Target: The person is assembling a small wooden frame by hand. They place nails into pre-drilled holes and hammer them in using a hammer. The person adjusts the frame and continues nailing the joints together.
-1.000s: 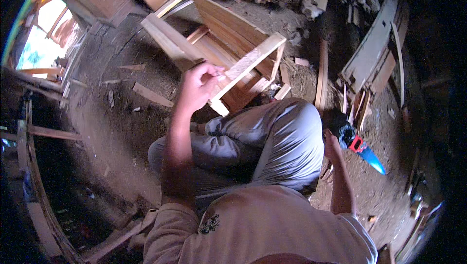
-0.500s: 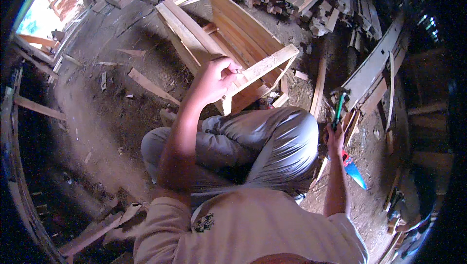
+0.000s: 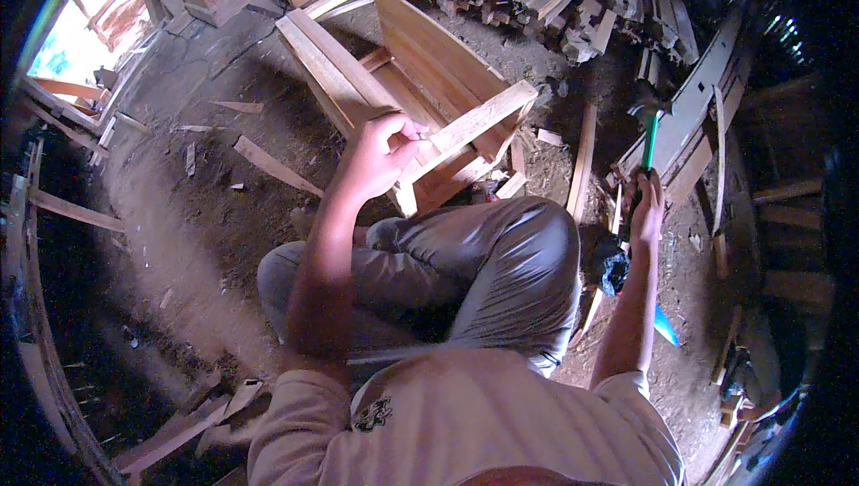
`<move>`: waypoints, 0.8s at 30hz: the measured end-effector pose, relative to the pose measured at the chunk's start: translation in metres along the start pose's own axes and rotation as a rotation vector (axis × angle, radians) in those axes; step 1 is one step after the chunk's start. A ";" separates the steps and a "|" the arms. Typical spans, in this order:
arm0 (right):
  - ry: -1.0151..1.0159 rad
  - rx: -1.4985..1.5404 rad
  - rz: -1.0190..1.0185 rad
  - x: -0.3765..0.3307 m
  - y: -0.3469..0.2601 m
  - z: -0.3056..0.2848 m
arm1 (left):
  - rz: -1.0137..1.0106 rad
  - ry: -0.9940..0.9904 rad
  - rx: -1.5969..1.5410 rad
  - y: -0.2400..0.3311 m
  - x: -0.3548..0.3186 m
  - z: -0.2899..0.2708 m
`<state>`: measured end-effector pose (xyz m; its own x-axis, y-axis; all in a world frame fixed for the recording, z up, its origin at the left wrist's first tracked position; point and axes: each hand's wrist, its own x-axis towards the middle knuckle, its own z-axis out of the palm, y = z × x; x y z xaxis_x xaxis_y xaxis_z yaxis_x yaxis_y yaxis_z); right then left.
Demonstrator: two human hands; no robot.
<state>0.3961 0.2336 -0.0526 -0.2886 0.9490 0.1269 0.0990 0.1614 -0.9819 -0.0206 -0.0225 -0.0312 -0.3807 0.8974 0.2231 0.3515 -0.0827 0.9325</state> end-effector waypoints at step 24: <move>-0.557 -0.687 -0.367 -0.084 -0.151 0.113 | 0.118 0.107 0.148 -0.013 0.001 0.011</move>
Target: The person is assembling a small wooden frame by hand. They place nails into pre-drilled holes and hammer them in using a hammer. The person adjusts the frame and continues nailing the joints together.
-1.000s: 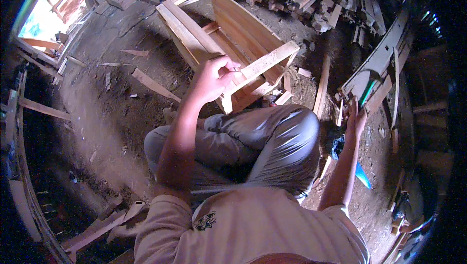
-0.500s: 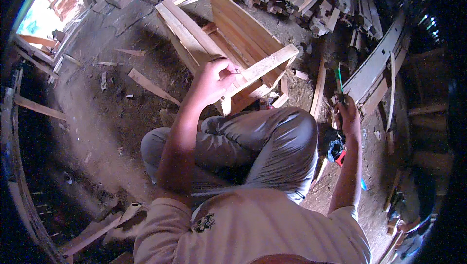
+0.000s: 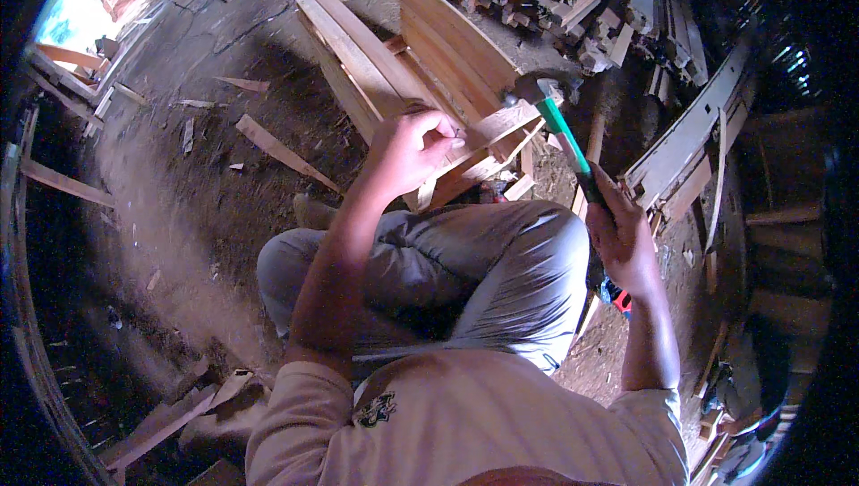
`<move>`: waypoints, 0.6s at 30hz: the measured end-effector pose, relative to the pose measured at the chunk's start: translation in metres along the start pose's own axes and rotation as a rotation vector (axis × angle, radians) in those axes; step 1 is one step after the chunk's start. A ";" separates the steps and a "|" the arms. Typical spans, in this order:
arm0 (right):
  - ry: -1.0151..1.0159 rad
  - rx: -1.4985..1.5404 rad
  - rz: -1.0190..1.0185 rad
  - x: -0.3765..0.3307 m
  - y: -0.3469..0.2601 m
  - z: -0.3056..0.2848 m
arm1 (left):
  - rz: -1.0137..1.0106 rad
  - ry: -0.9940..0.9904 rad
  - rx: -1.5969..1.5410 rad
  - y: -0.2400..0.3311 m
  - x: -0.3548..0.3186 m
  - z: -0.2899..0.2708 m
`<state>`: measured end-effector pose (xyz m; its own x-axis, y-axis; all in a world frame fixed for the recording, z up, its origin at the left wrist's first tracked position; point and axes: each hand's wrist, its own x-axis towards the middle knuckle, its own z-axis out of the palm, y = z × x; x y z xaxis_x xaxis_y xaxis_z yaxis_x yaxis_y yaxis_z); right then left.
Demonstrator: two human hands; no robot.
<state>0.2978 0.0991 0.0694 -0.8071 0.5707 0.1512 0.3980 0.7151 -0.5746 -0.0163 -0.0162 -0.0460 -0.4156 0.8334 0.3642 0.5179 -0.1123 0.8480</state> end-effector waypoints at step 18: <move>-0.162 -0.182 -0.130 0.011 -0.048 0.000 | 0.052 0.056 0.117 0.002 -0.002 -0.004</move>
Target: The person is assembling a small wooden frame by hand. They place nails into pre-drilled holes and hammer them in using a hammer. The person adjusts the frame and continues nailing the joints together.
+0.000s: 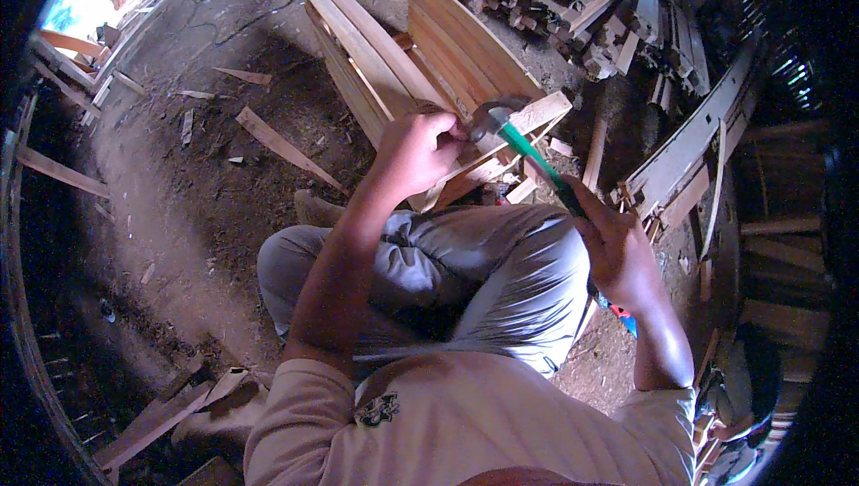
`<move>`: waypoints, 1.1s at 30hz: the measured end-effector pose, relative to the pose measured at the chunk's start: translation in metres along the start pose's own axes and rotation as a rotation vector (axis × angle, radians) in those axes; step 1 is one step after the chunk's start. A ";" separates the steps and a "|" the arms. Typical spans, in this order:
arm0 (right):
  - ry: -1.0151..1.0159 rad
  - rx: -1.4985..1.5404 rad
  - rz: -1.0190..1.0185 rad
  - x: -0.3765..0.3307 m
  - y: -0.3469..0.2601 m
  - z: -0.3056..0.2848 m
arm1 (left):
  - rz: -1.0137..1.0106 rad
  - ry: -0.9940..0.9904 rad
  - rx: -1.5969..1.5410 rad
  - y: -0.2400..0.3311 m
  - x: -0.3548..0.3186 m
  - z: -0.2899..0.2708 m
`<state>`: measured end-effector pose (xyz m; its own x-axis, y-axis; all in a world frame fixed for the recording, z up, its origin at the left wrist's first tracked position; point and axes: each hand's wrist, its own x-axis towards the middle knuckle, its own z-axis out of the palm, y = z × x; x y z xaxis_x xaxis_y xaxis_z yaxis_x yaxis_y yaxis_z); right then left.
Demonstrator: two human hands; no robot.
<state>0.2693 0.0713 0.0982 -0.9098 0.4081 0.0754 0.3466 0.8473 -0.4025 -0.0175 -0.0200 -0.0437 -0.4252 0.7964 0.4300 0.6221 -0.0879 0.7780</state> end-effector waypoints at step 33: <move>-0.082 0.104 0.172 -0.004 -0.019 0.006 | -0.037 -0.047 -0.014 0.008 -0.004 -0.009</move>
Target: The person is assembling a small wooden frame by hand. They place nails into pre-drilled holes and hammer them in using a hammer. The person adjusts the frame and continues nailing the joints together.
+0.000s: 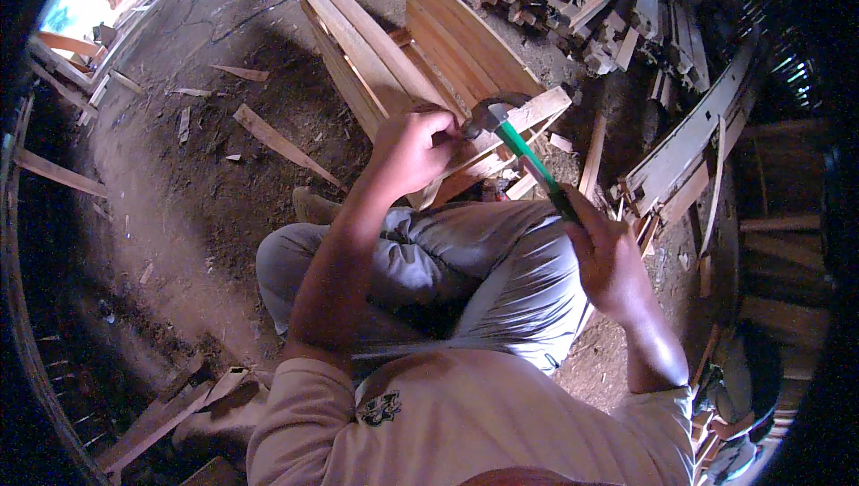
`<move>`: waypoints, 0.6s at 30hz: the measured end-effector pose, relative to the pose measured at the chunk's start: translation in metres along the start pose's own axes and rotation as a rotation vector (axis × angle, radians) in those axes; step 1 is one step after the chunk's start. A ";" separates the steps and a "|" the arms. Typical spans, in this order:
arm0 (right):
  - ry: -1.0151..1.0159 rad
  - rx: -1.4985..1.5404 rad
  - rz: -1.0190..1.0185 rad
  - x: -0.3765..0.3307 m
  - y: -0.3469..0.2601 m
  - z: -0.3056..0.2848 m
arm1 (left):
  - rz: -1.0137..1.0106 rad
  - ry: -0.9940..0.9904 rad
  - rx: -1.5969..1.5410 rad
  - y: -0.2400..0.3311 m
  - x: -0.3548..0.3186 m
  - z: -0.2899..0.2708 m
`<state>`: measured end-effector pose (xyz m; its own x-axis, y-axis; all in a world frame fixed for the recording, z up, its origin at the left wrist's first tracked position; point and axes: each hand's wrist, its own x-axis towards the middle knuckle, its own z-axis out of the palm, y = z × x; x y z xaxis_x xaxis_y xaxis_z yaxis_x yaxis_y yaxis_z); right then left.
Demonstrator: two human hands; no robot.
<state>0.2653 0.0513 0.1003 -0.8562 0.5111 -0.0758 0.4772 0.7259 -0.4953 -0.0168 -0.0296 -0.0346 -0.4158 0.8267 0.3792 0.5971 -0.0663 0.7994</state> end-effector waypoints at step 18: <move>0.266 0.329 0.297 -0.039 0.019 0.014 | 0.345 -0.149 0.062 0.005 0.041 -0.032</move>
<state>0.3047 0.0387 0.0821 -0.5926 0.8037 -0.0533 0.5681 0.3701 -0.7350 -0.0530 -0.0134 -0.0003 -0.0811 0.8340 0.5458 0.7266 -0.3254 0.6051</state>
